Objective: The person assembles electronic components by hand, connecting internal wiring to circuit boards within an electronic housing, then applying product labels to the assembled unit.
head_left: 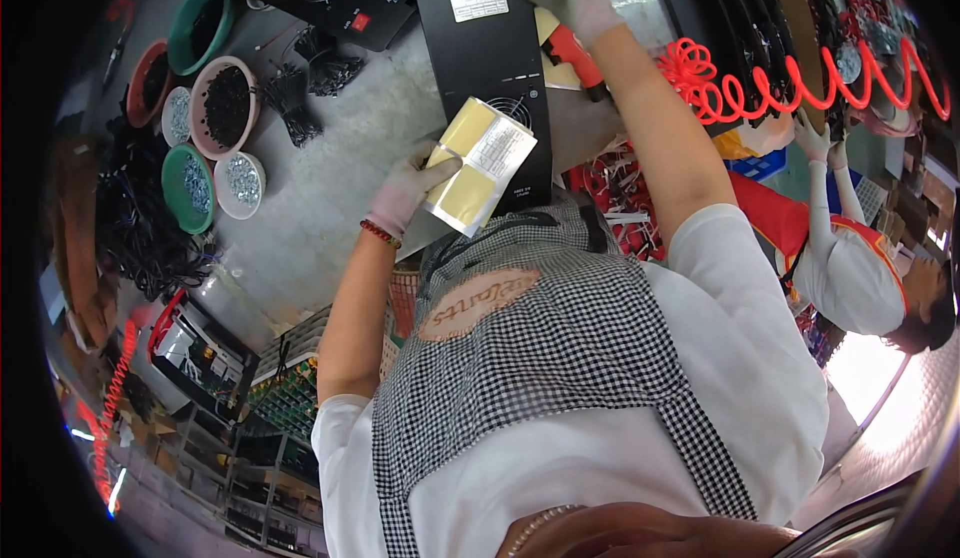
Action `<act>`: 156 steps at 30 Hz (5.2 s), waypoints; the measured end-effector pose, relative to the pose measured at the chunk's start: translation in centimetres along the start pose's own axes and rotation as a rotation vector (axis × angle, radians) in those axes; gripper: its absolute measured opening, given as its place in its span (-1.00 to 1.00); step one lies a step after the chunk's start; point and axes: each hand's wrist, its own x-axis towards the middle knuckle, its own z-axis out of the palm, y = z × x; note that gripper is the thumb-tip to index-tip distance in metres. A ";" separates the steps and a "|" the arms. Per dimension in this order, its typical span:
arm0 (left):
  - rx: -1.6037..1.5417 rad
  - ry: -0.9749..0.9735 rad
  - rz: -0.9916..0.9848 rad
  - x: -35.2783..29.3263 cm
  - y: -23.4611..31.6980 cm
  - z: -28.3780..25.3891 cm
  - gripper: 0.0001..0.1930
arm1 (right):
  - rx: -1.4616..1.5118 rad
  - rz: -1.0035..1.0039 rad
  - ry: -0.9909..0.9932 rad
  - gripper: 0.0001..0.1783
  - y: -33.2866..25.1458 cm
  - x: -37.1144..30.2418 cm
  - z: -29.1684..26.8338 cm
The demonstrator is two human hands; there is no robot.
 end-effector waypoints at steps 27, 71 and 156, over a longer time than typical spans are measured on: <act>-0.411 0.347 0.343 -8.2 5.5 -1.2 -0.57 | -0.871 -0.329 -0.153 -0.56 0.1 -3.3 13.4; 0.798 0.305 0.665 -9.4 11.2 -1.0 -0.30 | -0.531 -0.029 -0.343 -0.21 -3.0 -21.1 14.9; -0.039 -0.058 0.457 -3.5 5.9 -9.7 -0.54 | -0.544 0.048 0.060 -0.69 -3.7 -30.9 0.7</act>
